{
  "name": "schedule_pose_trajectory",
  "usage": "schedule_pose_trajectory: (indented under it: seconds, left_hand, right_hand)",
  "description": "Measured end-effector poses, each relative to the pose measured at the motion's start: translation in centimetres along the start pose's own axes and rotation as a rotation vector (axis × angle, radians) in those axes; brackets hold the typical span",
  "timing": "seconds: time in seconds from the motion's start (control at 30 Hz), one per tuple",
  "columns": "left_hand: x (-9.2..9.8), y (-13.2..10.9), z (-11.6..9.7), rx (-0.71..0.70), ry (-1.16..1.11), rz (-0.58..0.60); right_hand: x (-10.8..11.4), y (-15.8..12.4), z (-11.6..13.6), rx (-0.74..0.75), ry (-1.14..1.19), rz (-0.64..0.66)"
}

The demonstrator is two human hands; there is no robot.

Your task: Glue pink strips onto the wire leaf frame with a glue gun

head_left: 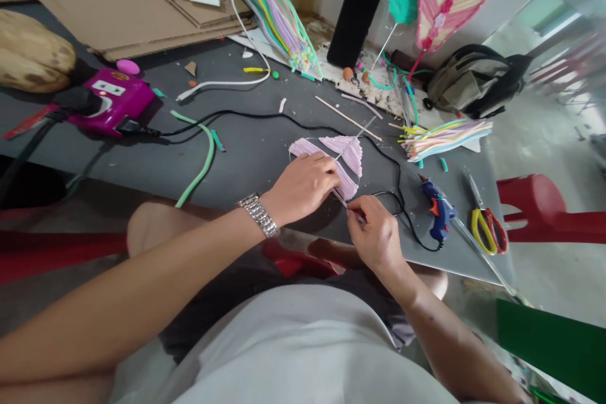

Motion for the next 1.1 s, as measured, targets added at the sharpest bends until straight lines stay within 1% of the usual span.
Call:
schedule_pose_trajectory:
  seconds: [0.1, 0.23, 0.3, 0.5, 0.73, 0.87, 1.1]
  left_hand:
    - [0.0, 0.8, 0.1, -0.040, -0.006, 0.030]
    - [0.2, 1.3, -0.1, -0.085, 0.028, 0.025]
    - [0.3, 1.4, -0.2, -0.094, 0.050, 0.013]
    - [0.2, 1.8, -0.5, -0.098, 0.103, 0.014]
    - [-0.1, 1.6, -0.6, -0.132, 0.055, 0.033]
    - [-0.1, 1.4, -0.5, -0.149, 0.021, 0.044]
    - [-0.2, 1.5, -0.3, -0.165, 0.008, 0.020]
  right_hand:
    - [0.1, 0.0, 0.0, 0.017, -0.032, 0.001]
    - [0.3, 0.0, 0.4, 0.135, -0.137, -0.009]
    - [0.3, -0.1, 0.5, 0.174, -0.161, 0.000]
    - [0.3, -0.1, 0.5, 0.217, -0.196, -0.003]
    - [0.1, -0.6, 1.1, 0.347, -0.325, -0.037]
    - [0.0, -0.7, 1.0, 0.348, -0.354, -0.031]
    - [0.0, -0.5, 0.6, 0.307, -0.337, 0.009]
Point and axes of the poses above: each hand's wrist, its own y-axis towards the middle knuckle, its own x-axis out of the back of the hand, z = x × y, the point moved 6 cm from there along y, towards the middle knuckle, and after that the axes turned 9 degrees about -z, right-handed, at the moved point
